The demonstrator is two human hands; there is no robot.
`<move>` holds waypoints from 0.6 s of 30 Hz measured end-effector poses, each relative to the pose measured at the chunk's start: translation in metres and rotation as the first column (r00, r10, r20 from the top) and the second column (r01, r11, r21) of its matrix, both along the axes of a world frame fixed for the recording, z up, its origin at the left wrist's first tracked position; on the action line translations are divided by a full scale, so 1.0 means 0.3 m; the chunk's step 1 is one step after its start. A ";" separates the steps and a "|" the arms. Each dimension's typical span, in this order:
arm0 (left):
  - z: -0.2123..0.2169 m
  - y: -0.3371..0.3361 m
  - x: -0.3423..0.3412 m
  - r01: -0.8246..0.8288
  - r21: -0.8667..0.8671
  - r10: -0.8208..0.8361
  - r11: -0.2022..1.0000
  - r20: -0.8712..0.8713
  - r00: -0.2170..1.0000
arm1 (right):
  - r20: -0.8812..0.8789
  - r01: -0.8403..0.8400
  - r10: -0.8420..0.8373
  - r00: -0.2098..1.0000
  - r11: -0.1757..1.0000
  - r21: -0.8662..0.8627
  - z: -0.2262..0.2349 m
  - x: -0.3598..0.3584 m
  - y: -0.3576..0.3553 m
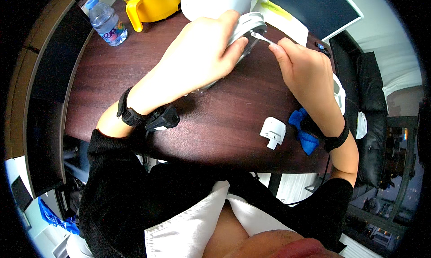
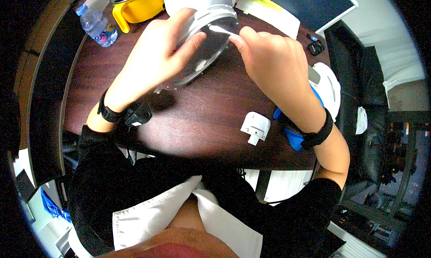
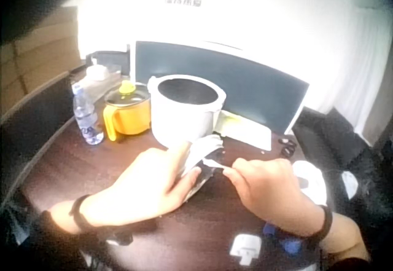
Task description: The person uses a screwdriver to tighten screws on a circular metal component with perforations, likely a part of a kitchen appliance. They rotate the component and repeatedly insert and turn the screwdriver at multiple screw locations around the rim.
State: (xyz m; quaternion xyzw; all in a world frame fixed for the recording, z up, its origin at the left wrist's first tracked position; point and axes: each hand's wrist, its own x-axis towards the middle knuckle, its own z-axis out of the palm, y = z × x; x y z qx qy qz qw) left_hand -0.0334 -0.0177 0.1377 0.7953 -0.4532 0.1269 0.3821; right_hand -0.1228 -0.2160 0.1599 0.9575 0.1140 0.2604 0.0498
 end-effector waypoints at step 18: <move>-0.028 -0.008 -0.029 0.009 -0.086 0.002 0.996 0.124 0.992 | -0.539 0.770 0.736 0.409 0.039 0.637 0.028 0.034 -0.052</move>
